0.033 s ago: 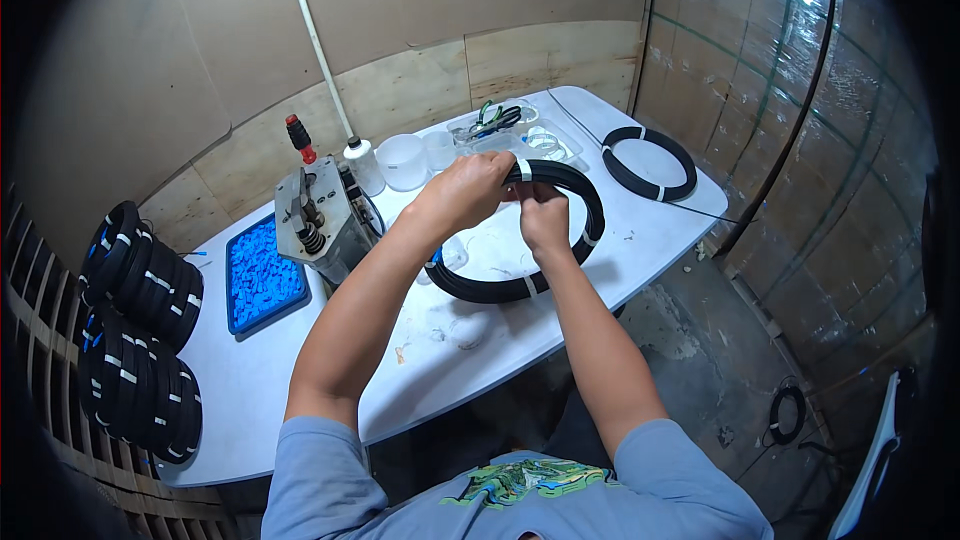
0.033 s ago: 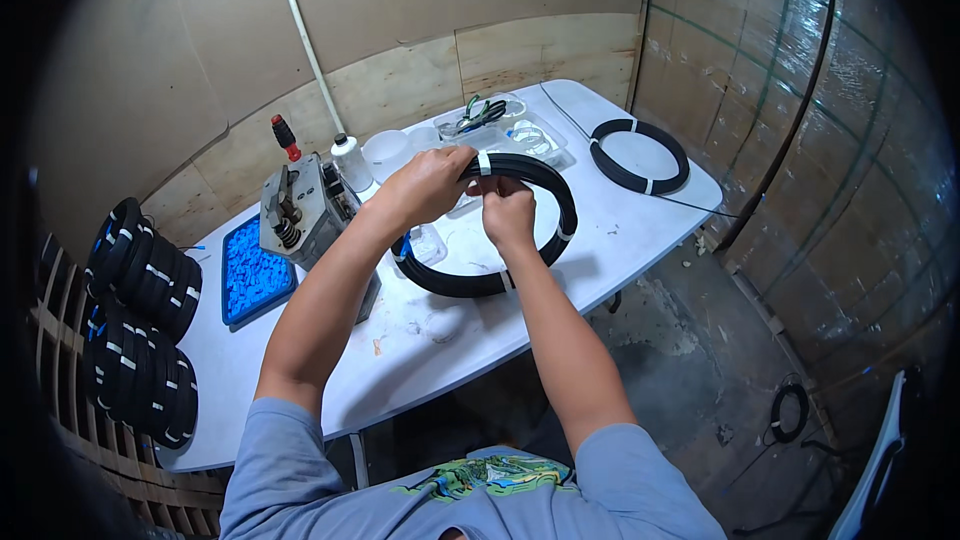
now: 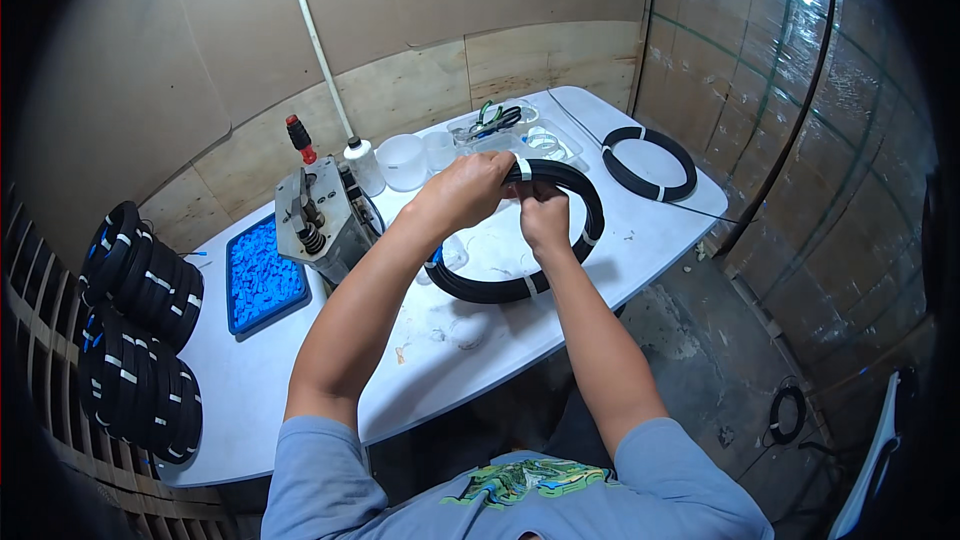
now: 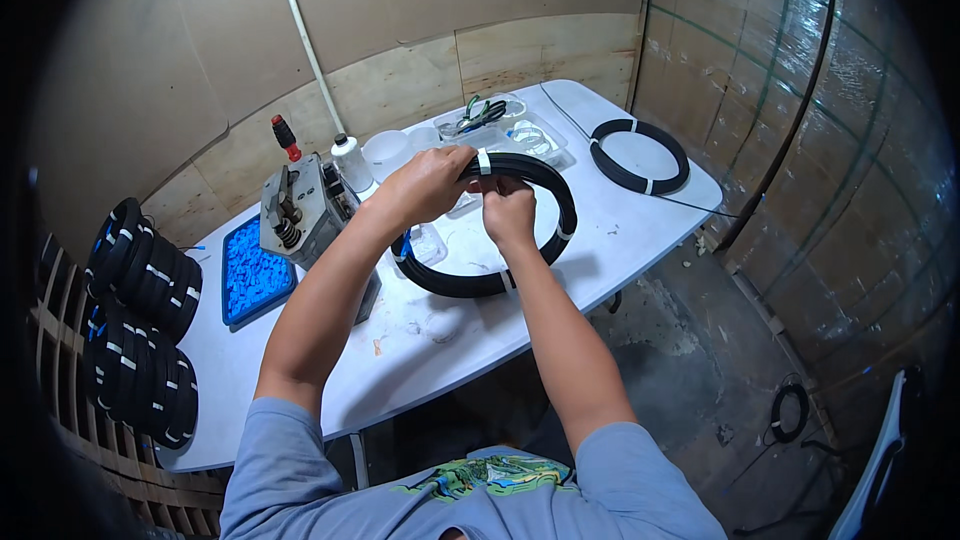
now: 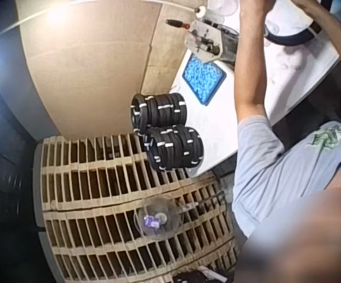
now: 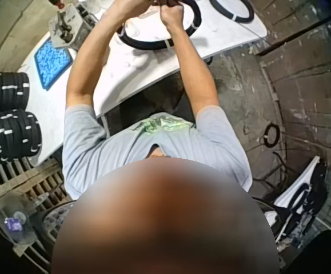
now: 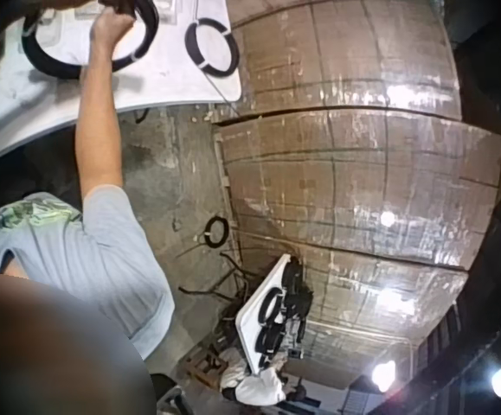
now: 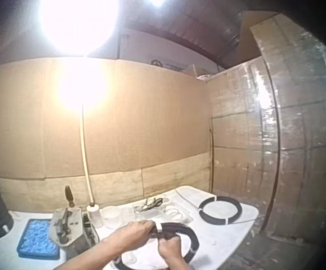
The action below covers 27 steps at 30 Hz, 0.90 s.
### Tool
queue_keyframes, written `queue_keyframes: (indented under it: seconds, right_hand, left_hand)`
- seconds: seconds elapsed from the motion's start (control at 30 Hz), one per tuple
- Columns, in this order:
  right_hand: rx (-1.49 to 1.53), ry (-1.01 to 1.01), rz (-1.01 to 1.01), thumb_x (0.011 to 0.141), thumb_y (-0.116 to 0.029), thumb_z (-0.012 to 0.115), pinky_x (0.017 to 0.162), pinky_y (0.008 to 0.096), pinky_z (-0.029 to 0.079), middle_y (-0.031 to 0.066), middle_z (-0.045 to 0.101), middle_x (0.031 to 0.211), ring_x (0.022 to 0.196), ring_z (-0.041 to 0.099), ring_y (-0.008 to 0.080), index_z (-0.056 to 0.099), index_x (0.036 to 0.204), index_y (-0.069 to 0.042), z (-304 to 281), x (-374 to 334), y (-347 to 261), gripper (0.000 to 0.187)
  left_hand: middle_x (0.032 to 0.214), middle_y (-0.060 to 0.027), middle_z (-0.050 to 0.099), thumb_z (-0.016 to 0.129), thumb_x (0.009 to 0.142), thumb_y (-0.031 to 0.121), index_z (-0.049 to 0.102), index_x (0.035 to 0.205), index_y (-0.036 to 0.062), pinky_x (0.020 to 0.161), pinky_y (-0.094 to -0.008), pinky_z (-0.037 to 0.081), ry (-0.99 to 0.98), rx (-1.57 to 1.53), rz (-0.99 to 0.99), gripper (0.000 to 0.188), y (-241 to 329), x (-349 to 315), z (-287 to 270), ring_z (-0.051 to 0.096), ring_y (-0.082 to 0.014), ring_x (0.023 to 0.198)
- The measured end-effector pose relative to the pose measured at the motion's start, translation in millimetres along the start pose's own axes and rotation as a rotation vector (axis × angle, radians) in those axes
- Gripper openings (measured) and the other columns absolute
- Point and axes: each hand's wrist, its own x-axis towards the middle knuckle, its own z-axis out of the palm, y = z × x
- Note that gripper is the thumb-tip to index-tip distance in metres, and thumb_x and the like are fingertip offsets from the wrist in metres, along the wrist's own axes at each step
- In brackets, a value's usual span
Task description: Winding black wire coils, securing them with tape, and processing the wire ends with a crimping machine.
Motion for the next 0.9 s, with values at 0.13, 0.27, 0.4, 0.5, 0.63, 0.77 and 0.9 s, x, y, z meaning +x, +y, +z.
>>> queue_keyframes:
  seconds: [0.13, 0.27, 0.4, 0.5, 0.63, 0.77, 0.9]
  right_hand:
    - [-0.048, 0.031, 0.031, 0.089, -0.016, 0.070, 0.077, 0.0305, 0.050, 0.0116, 0.075, 0.092, 0.084, 0.069, 0.0176, 0.073, 0.098, -0.001, -7, 6, 6, 0.019]
    - [-0.296, -0.004, 0.078, 0.084, -0.030, 0.077, 0.082, 0.0352, 0.052, 0.0182, 0.074, 0.097, 0.087, 0.071, 0.0267, 0.074, 0.104, -0.002, -19, -11, -13, 0.034]
    - [-0.593, -0.288, -0.151, 0.083, -0.026, 0.075, 0.072, 0.0335, 0.056, 0.0174, 0.073, 0.087, 0.077, 0.073, 0.0258, 0.076, 0.099, -0.004, -48, -43, -50, 0.028]
    - [-0.480, -0.056, -0.511, 0.086, -0.022, 0.072, 0.063, 0.0304, 0.054, 0.0112, 0.072, 0.078, 0.065, 0.068, 0.0189, 0.075, 0.090, -0.002, -59, -41, -90, 0.020]
    - [-0.761, -0.266, -0.414, 0.096, -0.033, 0.060, 0.072, 0.0313, 0.051, 0.0093, 0.072, 0.089, 0.080, 0.065, 0.0148, 0.072, 0.106, -0.004, -68, 35, -123, 0.033]
    - [-0.616, -0.915, 0.238, 0.101, -0.046, 0.048, 0.079, 0.0305, 0.052, 0.0061, 0.072, 0.100, 0.089, 0.067, 0.0159, 0.060, 0.131, -0.006, -52, 87, -119, 0.051]
    - [-0.504, -1.114, 0.427, 0.100, -0.043, 0.050, 0.074, 0.0232, 0.050, 0.0073, 0.069, 0.099, 0.081, 0.063, 0.0106, 0.053, 0.140, -0.014, -35, 99, -91, 0.049]
  left_hand:
    - [0.088, -0.0204, 0.066, 0.067, 0.086, 0.020, 0.055, 0.093, 0.0002, 0.071, -0.0487, 0.053, 0.069, 0.014, 0.023, 0.024, 2, 0, 3, 0.065, -0.0431, 0.085]
    - [0.081, -0.0166, 0.066, 0.069, 0.084, 0.023, 0.054, 0.090, 0.0028, 0.062, -0.0480, 0.053, 0.185, 0.196, -0.015, 0.026, -6, -4, 21, 0.066, -0.0403, 0.073]
    - [0.073, -0.0130, 0.066, 0.067, 0.084, 0.021, 0.055, 0.086, 0.0049, 0.053, -0.0462, 0.053, 0.279, 0.286, 0.036, 0.020, -9, -12, 22, 0.067, -0.0350, 0.062]
    - [0.071, -0.0125, 0.066, 0.064, 0.085, 0.018, 0.056, 0.084, 0.0048, 0.050, -0.0444, 0.053, 0.299, 0.310, 0.058, 0.016, -7, -14, 16, 0.068, -0.0329, 0.060]
    - [0.070, -0.0112, 0.066, 0.064, 0.085, 0.018, 0.056, 0.084, 0.0052, 0.049, -0.0432, 0.052, 0.311, 0.304, 0.113, 0.014, 6, -11, 16, 0.068, -0.0325, 0.059]
    - [0.070, -0.0110, 0.066, 0.064, 0.084, 0.018, 0.058, 0.086, 0.0047, 0.049, -0.0423, 0.053, 0.320, 0.337, 0.121, 0.015, 3, -13, 20, 0.068, -0.0310, 0.058]
    - [0.072, -0.0090, 0.066, 0.072, 0.078, 0.022, 0.058, 0.091, 0.0068, 0.051, -0.0433, 0.053, 0.298, 0.279, 0.114, 0.025, 7, -12, 23, 0.067, -0.0323, 0.060]
